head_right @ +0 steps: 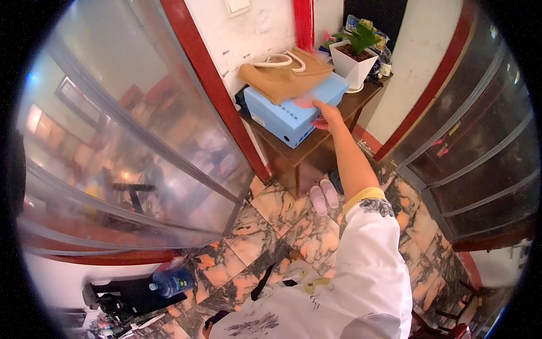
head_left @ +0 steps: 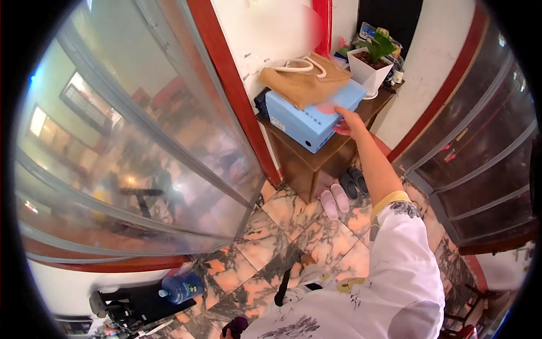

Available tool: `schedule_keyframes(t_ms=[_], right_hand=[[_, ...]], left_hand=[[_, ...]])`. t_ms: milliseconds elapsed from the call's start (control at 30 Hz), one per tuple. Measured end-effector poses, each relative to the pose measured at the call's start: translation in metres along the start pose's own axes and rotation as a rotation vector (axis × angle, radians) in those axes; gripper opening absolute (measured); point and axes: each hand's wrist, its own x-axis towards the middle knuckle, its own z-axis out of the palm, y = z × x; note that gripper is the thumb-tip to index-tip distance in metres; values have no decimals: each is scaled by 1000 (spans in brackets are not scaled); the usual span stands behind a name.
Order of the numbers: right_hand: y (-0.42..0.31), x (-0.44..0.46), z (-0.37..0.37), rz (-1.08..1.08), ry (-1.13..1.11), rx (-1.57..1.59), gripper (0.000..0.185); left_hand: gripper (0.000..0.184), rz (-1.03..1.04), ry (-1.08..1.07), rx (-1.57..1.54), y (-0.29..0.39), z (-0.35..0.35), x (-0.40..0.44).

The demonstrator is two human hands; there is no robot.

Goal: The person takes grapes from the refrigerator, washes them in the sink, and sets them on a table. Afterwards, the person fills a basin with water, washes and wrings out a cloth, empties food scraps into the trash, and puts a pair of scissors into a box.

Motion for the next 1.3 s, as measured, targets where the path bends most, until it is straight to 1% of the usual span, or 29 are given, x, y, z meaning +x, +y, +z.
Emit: schedule_keyframes(t_ms=[67,167,267,300,333,367,400,433,467,533,600,633,667,700,733,800,833,867,900,933,967,1000,1067,1100,1133,1167,1200,1267,1300], right_hand=[[3,-2,8,-74,78,-169,73],[3,-10,11,-123,152,-417,73],[36,-33,8,-440,295,-122,70],[48,-48,5,-455,314,-38,65],[71,-53,1,-437,354,40,51],[98,-75,-2,-432,349,8,37],[138,-98,-4,-497,362,-90,26],[215,-88,-17,-561,333,-276,22],[260,-142,-12,-524,294,-325,19],[406,-214,-22,-272,79,-567,20],[496,-345,-35,-195,186,-833,24],[503,-418,-41,-63,38,-1010,21],[538,-472,-48,126,164,-826,20],[569,-528,-53,303,289,-628,19],[590,-581,-59,372,445,-529,19],[617,-681,-62,487,743,-316,19],[628,-727,-58,488,877,-339,19],[634,-762,-57,485,1010,-368,19],[636,-794,-54,482,1137,-398,20],[629,-823,-47,426,1176,-196,20],[615,-853,-36,356,1209,-1,20],[607,-882,-25,276,1236,185,21],[617,-926,-1,153,1257,402,20],[646,-938,6,115,1233,463,22],[650,-960,16,112,1194,522,24],[641,-987,29,108,1151,680,30],[638,-1013,39,118,1100,826,36],[639,-1069,54,12,1003,1043,55],[645,-1099,58,-64,962,1157,61]], left_hand=[[63,1,6,8,-4,-2,3],[64,19,11,19,-9,-6,16],[66,60,22,43,-19,-13,43],[67,79,25,61,-20,-15,57],[68,102,26,86,-21,-18,72],[68,134,29,119,-23,-20,94],[69,174,21,161,-25,-22,118],[70,220,16,211,-25,-24,149],[71,272,5,266,-24,-25,180],[72,412,-36,371,-7,-21,238],[69,596,-175,398,27,-11,263],[66,686,-277,397,49,-7,262],[63,765,-391,397,70,2,252],[51,758,-757,160,80,23,284],[41,627,-690,186,105,19,212],[35,534,-905,106,128,34,169],[34,578,-923,108,130,53,165],[34,627,-1051,197,137,74,165],[39,627,-1111,246,139,93,145],[44,627,-1165,295,138,111,125],[49,745,-1143,419,132,134,107],[50,821,-1211,500,120,149,75],[48,934,-1423,599,83,170,0],[46,940,-1501,643,54,160,-58],[45,941,-1582,682,18,140,-120],[52,943,-1623,750,-21,129,-166],[54,1133,-1723,830,-62,141,-187],[55,1181,-1848,1046,-161,86,-280],[55,1309,-1971,1087,-218,88,-296]])
